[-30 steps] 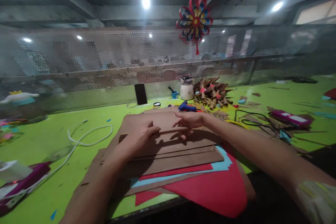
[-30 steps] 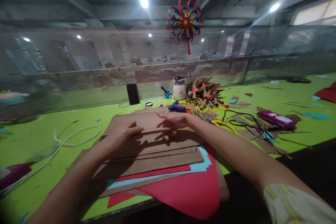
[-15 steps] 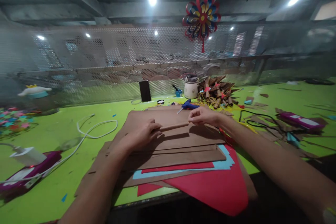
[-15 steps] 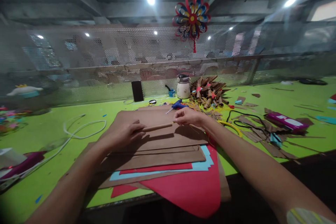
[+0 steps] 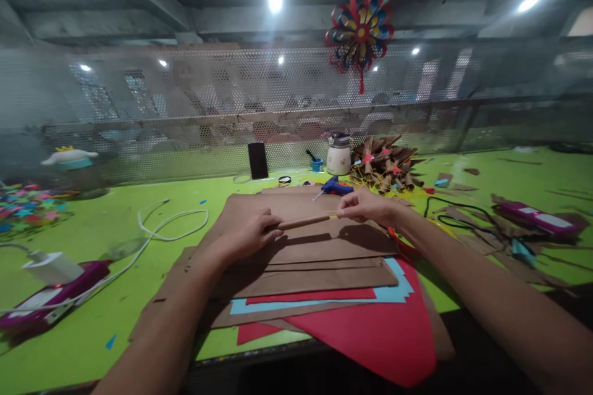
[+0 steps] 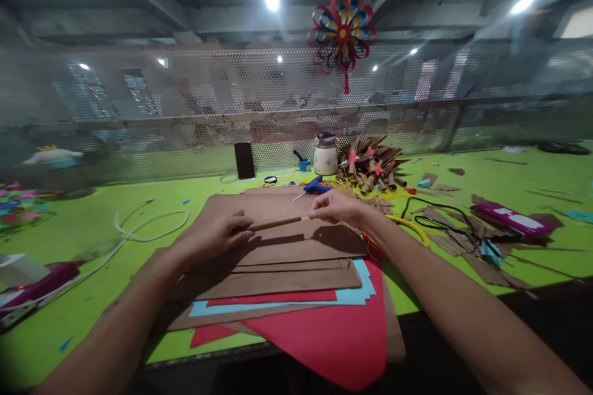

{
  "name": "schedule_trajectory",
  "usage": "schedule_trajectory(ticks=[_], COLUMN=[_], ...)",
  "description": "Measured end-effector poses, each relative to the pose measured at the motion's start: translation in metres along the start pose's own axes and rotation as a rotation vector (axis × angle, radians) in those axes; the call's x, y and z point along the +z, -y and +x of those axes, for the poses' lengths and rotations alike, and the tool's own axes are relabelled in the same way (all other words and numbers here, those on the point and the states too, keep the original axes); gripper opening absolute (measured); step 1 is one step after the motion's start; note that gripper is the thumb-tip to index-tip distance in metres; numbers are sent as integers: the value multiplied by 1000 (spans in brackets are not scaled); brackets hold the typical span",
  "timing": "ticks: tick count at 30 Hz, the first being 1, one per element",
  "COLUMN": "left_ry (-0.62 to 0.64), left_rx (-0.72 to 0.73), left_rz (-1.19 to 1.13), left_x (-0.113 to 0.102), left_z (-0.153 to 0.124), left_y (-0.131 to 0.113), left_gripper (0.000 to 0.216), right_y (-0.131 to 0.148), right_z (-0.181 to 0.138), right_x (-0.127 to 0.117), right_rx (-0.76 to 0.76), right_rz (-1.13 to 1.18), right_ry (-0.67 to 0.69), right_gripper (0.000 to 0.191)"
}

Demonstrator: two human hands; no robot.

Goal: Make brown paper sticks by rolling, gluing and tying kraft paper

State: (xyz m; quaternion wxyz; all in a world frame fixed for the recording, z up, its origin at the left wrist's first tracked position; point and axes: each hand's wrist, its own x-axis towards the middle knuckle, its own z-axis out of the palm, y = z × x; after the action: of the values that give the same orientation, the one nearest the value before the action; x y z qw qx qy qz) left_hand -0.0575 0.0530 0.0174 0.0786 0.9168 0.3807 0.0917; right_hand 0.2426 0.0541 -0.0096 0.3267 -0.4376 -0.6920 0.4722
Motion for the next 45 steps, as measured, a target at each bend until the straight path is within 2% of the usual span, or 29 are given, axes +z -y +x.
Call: schedule_trajectory(ticks=[5,9,12,17,19,22,26,30,35,38,41,45], left_ry=[-18,-19,-58,-96,-84,-71,-51,-39,-18,-51,-113,-189], left_rx=[-39,-40,-14,6,-7,-35,-66,-83,-118,-72,-30,-64], left_rz=[51,109,145,176,167,150,147,104,-5,0,55,132], left_x=[11,25,31,32,30,29,28,26,22,19,16,10], left_z=[4,9,10,7,7,6,5,4,4,4,6,8], left_y=[10,17,21,24,24,24,24,25,24,24,25,25], left_gripper=[33,34,33,31,31,33,36,41,48,44,44,44], right_y=[-2,-6,-9,-12,-11,-8,-2,4,8,17,32,42], right_z=[0,1,2,4,4,4,2,0,1,-4,-26,-87], right_x=[-8,-16,-19,-24,-26,-25,-15,-5,1,4,10,30], right_rx=[37,75,72,7,-35,-92,-189,-284,-314,-298,-303,-366], right_rz=[-162,-469,-683,-779,-805,-820,-818,-789,-707,-637,-624,-687], right_ry=[-8,-41,-89,-193,-249,-303,-377,-438,-494,-543,-523,-377], right_gripper=[33,35,30,14,11,19,27,25,21,21,24,26])
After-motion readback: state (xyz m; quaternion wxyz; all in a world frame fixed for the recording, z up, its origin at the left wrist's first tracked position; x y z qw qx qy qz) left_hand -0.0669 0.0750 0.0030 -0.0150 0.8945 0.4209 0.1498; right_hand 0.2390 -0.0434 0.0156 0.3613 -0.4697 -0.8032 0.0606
